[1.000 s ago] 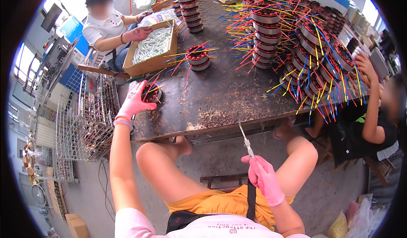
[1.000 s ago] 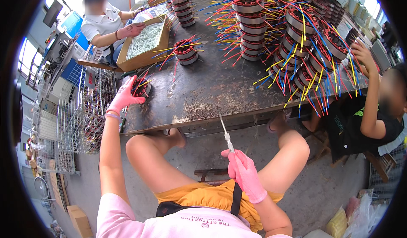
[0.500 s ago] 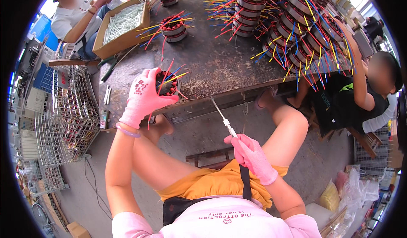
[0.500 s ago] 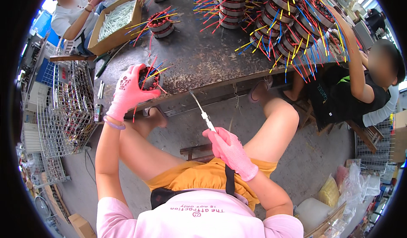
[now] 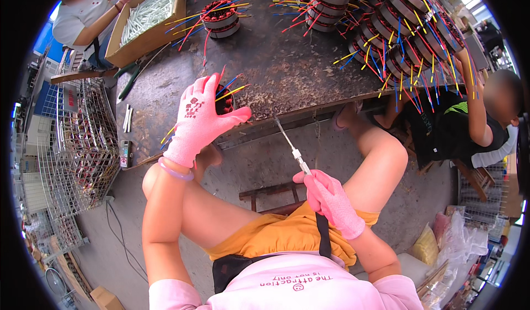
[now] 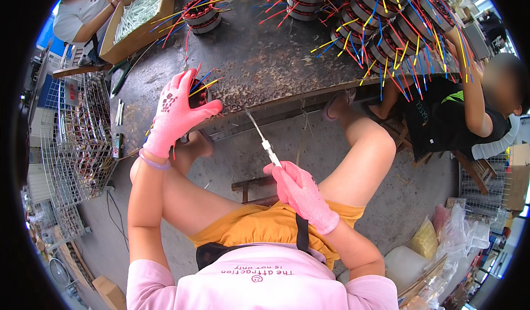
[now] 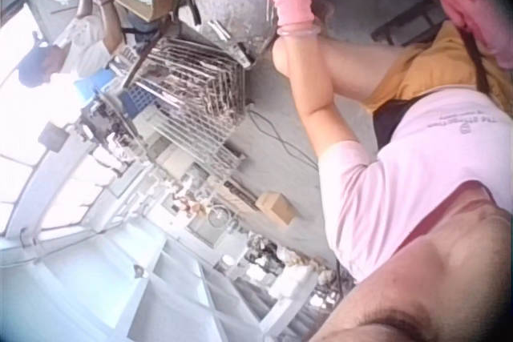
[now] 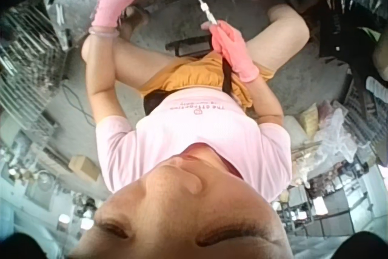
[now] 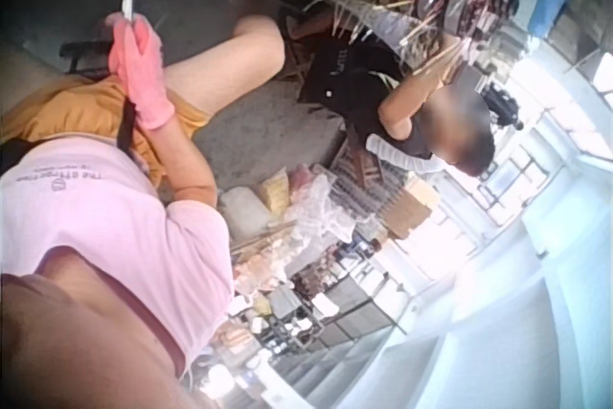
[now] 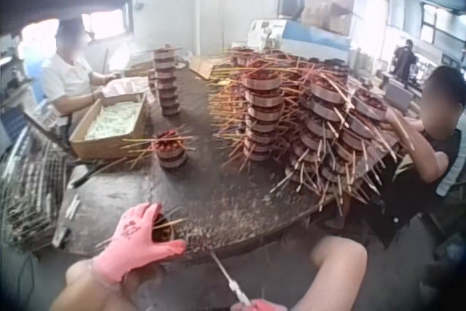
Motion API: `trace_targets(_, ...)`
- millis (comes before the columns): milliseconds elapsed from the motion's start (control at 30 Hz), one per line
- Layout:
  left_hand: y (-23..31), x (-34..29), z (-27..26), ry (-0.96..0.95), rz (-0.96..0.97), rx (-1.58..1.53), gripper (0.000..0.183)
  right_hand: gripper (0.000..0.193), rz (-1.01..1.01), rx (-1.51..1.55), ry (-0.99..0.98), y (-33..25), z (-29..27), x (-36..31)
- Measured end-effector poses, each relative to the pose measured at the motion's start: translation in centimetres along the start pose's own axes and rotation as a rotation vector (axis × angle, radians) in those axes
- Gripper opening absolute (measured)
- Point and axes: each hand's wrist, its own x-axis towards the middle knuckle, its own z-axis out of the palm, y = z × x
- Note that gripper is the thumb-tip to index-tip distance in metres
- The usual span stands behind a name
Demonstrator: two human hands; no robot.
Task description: The person uses a handheld heating tool to melt and strip insulation from the ends of colorful wires protruding from cylindrical components, then moves the components onto a stack.
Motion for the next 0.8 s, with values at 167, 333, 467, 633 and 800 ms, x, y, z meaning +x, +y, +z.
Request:
trace_targets(167, 0.1, 0.2, 0.9, 0.049, 0.029, 0.088, 0.098, 0.030, 0.003, 0.024, -0.003, 1.2, -0.2, 0.7)
trace_targets(333, -2.2, -0.4, -0.5, -0.010, 0.079, 0.015, 0.101, 0.027, 0.102, -0.026, -0.024, 0.6, 0.1, 0.4)
trace_targets(467, -2.3, -0.7, -1.6, -0.084, 0.068, 0.061, 0.100, 0.027, 0.102, -0.015, -0.040, 1.3, 0.1, 0.6)
trace_targets(633, -2.5, -0.6, -2.5, -0.183, 0.009, -0.116, 0.097, 0.028, 0.113, -0.049, -0.050, 1.5, 0.3, 0.9)
trace_targets(800, -4.6, -1.0, -3.8, -0.289, 0.075, -0.309, 0.095, 0.029, 0.121, -0.089, -0.056, 0.7, 0.9, 0.8)
